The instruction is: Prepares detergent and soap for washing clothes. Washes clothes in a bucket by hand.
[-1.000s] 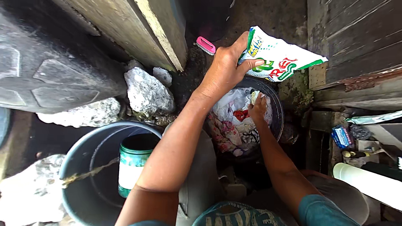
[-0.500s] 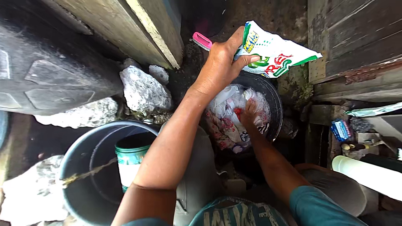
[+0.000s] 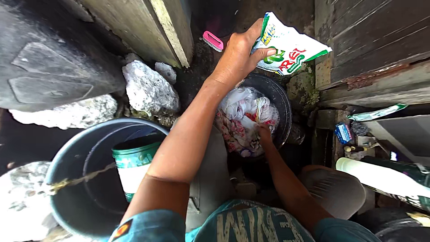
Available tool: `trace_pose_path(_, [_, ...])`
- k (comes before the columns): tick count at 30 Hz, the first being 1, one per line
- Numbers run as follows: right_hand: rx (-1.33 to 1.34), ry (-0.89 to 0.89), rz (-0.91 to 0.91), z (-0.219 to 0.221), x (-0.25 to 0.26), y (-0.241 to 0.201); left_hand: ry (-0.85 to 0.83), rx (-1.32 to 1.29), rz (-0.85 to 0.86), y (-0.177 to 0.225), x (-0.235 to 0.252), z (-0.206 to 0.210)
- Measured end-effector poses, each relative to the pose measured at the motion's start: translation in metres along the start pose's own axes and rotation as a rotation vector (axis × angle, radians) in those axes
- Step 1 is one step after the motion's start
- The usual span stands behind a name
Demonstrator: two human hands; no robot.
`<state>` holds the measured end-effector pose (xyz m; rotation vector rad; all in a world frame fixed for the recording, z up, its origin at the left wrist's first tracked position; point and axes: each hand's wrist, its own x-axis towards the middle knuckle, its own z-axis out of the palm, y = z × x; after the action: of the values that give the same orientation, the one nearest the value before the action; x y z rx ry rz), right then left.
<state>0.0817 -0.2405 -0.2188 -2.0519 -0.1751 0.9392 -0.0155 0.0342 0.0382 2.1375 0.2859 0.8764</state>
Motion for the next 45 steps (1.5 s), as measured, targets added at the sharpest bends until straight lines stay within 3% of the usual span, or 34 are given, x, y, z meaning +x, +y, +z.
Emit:
trace_pose_path(3, [0.306,0.106,0.007,-0.019,-0.013,-0.031,0.020,-0.023,-0.003,0.001,0.001,-0.004])
trace_pose_path(8, [0.068,0.062,-0.367,-0.065,-0.051,-0.089,0.027,-0.060,-0.012,0.001,0.001,-0.008])
trace_pose_path(12, [0.195,0.103,-0.564,-0.093,-0.062,-0.128,0.005,-0.103,-0.059,0.005,0.001,-0.008])
trace_pose_path(15, [0.203,0.126,-0.640,-0.097,-0.040,-0.137,-0.030,-0.182,-0.113,0.009,0.002,-0.004])
trace_pose_path(17, [-0.041,0.114,-0.614,-0.094,-0.018,-0.134,-0.034,-0.221,-0.113,0.010,0.002,-0.003])
trace_pose_path(20, [-0.410,0.069,-0.395,-0.077,0.014,-0.112,-0.061,-0.221,-0.146,0.011,0.000,-0.003])
trace_pose_path(24, [-0.545,0.024,-0.034,-0.035,0.038,-0.038,-0.046,-0.213,-0.152,0.009,0.001,-0.001])
trace_pose_path(28, [-0.814,-0.129,0.100,0.010,0.019,0.020,-0.053,-0.219,-0.154,0.007,0.001,-0.001])
trace_pose_path(30, [-0.820,-0.208,0.087,0.004,0.017,0.026,-0.064,-0.210,-0.161,0.007,0.001,0.000])
trace_pose_path(34, [-0.366,-0.141,-0.069,-0.023,0.004,0.045,-0.070,-0.189,-0.163,0.008,0.002,-0.002])
trace_pose_path(38, [-0.675,-0.189,0.118,-0.011,-0.027,0.019,-0.073,-0.169,-0.180,0.011,0.002,-0.003])
trace_pose_path(40, [-0.813,-0.239,0.094,-0.014,-0.036,-0.012,-0.072,-0.156,-0.152,0.011,0.001,-0.003])
trace_pose_path(45, [-0.594,-0.134,-0.129,-0.045,-0.057,-0.074,-0.071,-0.170,-0.148,0.012,0.001,-0.007])
